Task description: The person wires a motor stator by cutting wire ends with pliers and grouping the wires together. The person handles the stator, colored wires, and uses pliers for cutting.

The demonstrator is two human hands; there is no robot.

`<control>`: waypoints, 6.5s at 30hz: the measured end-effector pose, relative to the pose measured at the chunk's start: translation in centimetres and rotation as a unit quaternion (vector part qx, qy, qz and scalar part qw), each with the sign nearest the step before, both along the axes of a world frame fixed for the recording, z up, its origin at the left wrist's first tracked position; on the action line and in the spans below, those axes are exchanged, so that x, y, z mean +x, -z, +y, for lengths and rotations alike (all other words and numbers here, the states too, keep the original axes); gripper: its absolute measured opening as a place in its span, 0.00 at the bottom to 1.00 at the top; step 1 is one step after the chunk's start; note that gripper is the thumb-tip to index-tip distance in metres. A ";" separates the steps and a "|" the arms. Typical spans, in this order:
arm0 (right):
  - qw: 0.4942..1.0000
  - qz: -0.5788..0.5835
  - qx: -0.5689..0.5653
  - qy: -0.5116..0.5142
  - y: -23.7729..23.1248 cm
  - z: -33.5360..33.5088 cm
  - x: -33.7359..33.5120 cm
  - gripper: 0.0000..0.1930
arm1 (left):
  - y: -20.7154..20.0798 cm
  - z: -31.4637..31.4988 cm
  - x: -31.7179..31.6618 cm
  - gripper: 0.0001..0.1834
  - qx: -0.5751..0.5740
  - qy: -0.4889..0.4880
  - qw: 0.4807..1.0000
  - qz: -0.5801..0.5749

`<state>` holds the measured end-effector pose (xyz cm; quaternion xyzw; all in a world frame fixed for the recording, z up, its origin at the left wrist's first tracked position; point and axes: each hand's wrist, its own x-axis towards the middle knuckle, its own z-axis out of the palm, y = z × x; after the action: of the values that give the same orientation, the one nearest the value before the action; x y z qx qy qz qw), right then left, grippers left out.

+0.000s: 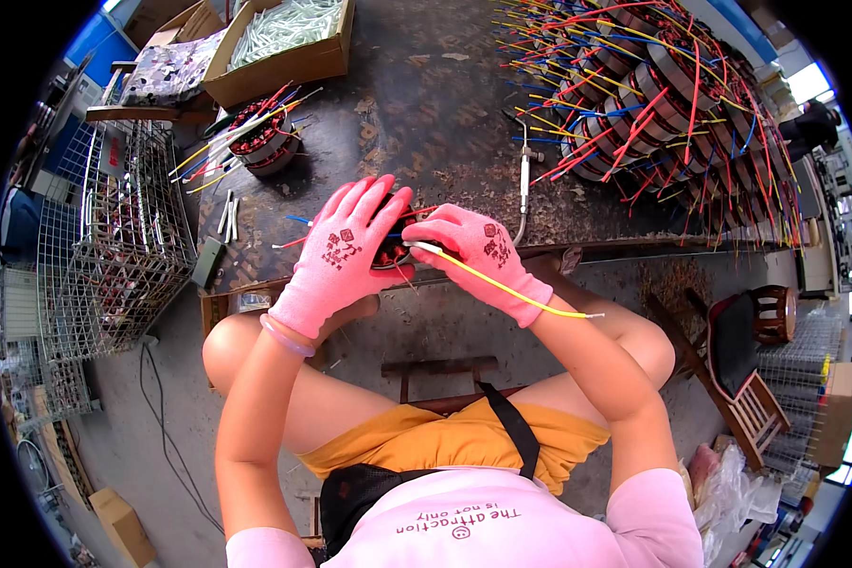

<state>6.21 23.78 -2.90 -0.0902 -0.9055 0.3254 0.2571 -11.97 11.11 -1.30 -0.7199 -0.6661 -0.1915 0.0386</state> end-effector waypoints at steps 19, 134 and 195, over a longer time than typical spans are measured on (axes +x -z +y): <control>0.926 -0.056 -0.367 -0.073 -3.3 1.8 -3.0 0.10 | -6.4 -1.9 -2.2 0.26 0.049 0.016 0.964 0.259; 0.839 0.060 -0.541 -0.023 -2.8 -10.3 10.6 0.12 | -9.0 -2.0 11.7 0.06 0.272 -0.065 0.920 -0.275; 0.995 0.075 -0.056 0.030 -2.8 -7.5 6.6 0.15 | -6.8 -6.7 8.3 0.29 0.128 -0.072 0.844 -0.516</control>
<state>12.84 16.23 -0.07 -0.1068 -0.8609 0.3733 0.3287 -3.69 4.40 5.48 -0.4559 -0.6096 -0.6154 -0.2046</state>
